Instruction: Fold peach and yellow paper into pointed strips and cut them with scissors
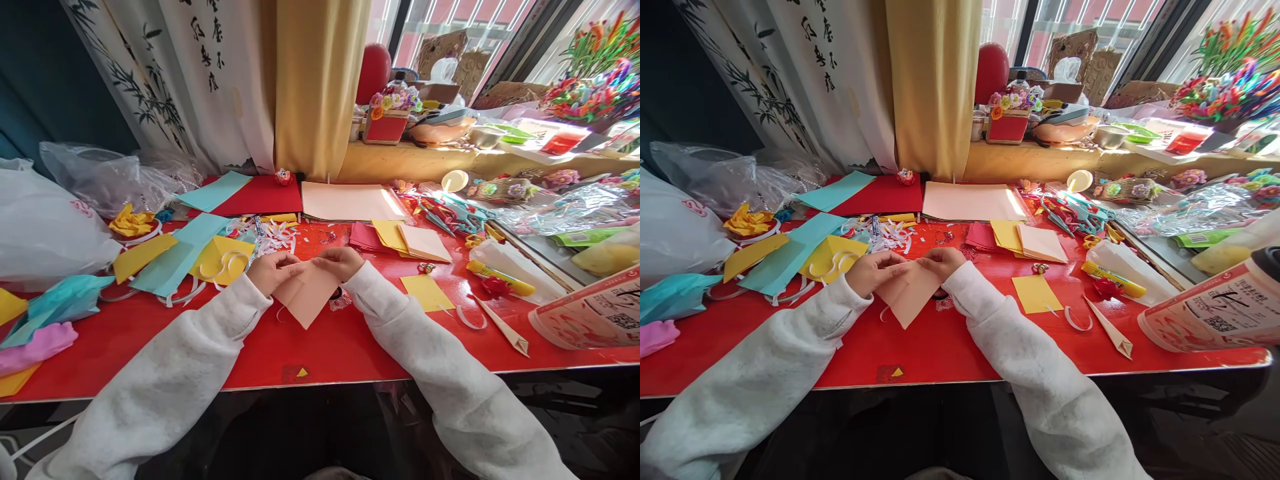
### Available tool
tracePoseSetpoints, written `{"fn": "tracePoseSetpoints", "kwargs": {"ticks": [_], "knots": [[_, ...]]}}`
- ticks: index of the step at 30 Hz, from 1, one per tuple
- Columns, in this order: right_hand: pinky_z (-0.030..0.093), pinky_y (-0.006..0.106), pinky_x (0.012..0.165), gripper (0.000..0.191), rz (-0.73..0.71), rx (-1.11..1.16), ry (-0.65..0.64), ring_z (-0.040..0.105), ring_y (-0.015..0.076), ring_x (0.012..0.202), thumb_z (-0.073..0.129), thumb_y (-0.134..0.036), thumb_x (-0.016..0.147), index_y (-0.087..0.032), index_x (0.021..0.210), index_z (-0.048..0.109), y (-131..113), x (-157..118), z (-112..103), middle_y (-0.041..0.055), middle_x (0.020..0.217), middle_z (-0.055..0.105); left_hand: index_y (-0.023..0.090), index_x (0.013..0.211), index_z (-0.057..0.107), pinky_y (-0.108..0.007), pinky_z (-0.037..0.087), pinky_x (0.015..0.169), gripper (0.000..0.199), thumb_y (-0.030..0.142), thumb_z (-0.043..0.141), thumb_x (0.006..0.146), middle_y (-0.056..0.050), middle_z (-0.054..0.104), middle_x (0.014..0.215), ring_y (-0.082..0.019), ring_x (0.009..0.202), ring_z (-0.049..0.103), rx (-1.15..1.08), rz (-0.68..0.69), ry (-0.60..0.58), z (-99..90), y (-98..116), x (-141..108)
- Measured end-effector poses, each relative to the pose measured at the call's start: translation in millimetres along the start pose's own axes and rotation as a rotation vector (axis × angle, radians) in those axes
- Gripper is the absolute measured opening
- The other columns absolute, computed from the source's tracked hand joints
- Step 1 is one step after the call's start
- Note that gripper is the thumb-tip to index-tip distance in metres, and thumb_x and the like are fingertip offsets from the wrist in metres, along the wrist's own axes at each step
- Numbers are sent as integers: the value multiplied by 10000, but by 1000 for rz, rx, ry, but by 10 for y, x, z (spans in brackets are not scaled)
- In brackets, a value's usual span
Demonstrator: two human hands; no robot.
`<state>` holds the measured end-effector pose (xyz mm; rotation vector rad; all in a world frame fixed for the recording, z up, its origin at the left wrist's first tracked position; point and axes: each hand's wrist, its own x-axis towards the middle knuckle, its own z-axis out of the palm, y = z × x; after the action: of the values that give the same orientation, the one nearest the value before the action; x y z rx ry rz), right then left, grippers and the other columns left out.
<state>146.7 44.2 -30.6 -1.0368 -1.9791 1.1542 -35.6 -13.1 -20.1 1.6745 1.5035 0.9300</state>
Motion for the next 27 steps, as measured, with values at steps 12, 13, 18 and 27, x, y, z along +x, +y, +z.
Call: {"fn": "tracePoseSetpoints", "kwargs": {"ticks": [12, 13, 18, 27], "knots": [[380, 198, 492, 392, 19, -115, -18, 542, 113, 596, 585, -514, 671, -129, 713, 645, 52, 8, -8, 25, 644, 607, 164, 737, 661, -242, 381, 569, 346, 495, 599, 655, -17, 607, 693, -148, 663, 518, -29, -17, 63, -33, 59, -14], [377, 197, 491, 391, 14, -117, -13, 540, 113, 595, 583, -514, 674, -130, 713, 645, 56, 11, -6, 24, 642, 606, 163, 734, 658, -241, 381, 565, 346, 494, 601, 654, -17, 605, 691, -147, 660, 517, -30, -14, 62, -33, 62, -13], [380, 205, 502, 349, -10, -113, 18, 532, 114, 596, 599, -477, 668, -133, 707, 641, 49, 8, 2, 25, 638, 607, 155, 784, 655, -252, 417, 597, 363, 479, 643, 620, -28, 637, 741, -163, 692, 562, -133, -40, -53, -28, 60, -2], [397, 208, 548, 286, -74, -3, 51, 544, 114, 622, 599, -417, 683, -134, 715, 623, -145, -89, 3, 33, 675, 622, 157, 699, 626, -278, 429, 614, 334, 450, 694, 552, -21, 626, 732, -168, 687, 570, -284, -110, -251, -56, 174, -28]]}}
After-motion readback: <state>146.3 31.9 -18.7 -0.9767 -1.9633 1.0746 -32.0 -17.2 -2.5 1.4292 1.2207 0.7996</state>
